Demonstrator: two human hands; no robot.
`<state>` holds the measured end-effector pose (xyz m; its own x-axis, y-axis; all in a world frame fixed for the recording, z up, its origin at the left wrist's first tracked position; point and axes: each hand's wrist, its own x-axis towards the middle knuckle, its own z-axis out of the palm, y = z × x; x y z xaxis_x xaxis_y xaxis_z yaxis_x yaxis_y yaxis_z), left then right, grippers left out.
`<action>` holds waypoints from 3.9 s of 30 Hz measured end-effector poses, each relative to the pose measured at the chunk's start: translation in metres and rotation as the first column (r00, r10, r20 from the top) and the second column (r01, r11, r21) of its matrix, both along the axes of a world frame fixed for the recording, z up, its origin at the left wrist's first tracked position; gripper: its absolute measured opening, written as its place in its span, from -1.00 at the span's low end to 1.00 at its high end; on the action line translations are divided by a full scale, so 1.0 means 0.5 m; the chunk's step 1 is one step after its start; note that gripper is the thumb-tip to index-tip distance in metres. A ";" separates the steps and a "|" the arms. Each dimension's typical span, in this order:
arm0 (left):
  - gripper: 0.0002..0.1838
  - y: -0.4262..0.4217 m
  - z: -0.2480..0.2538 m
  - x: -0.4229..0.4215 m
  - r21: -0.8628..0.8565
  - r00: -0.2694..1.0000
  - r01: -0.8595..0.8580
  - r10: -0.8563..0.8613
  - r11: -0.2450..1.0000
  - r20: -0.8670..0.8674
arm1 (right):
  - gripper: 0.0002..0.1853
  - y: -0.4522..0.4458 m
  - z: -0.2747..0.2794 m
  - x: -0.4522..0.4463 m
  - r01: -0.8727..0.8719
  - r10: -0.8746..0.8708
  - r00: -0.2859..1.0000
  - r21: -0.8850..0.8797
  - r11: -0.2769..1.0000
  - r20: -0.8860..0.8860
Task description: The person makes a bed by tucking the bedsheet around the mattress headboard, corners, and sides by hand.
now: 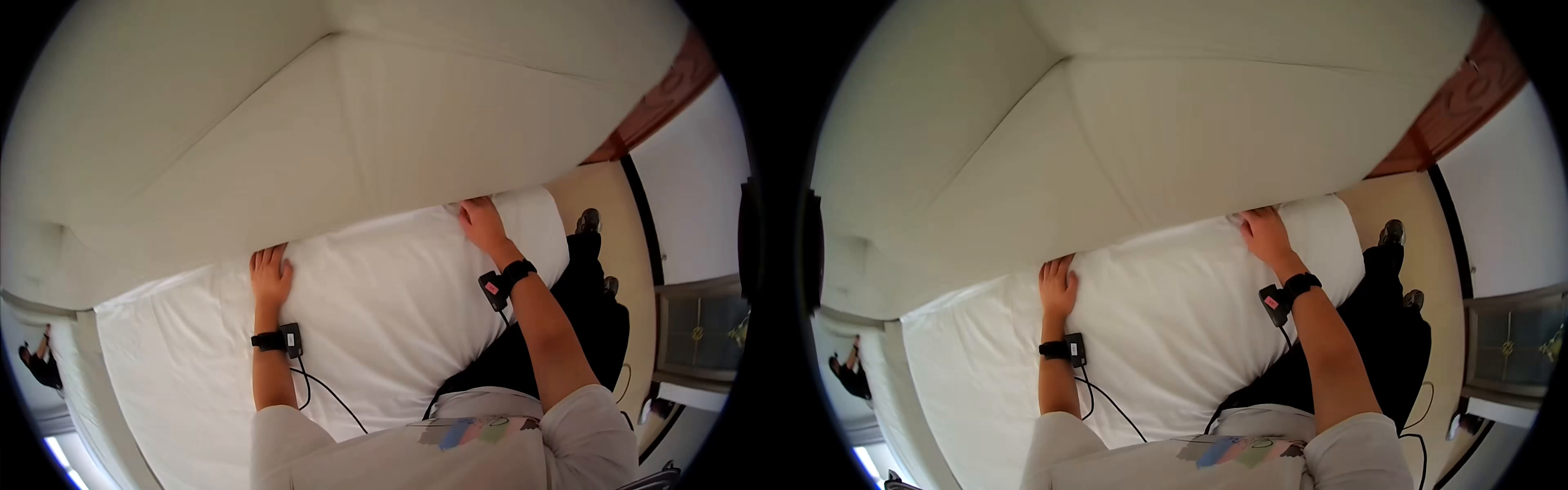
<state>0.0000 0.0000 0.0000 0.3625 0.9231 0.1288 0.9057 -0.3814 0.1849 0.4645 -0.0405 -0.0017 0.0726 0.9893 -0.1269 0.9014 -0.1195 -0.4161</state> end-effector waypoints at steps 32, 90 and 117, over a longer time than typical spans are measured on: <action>-0.30 0.128 -0.063 0.349 -0.140 0.734 -0.679 0.668 0.721 -0.119 | -0.62 0.002 -0.051 0.010 -0.091 0.148 0.985 0.445 0.891 -0.094; -0.44 0.105 -0.078 0.147 -0.100 0.811 -0.211 0.116 0.972 -0.574 | -0.65 0.039 -0.031 0.229 -0.044 0.043 0.999 0.115 0.992 0.014; -0.53 0.074 -0.068 0.869 -0.196 0.987 0.130 -0.146 0.972 -0.071 | -0.66 0.030 -0.279 0.507 0.304 -0.348 0.786 -0.171 0.937 -0.511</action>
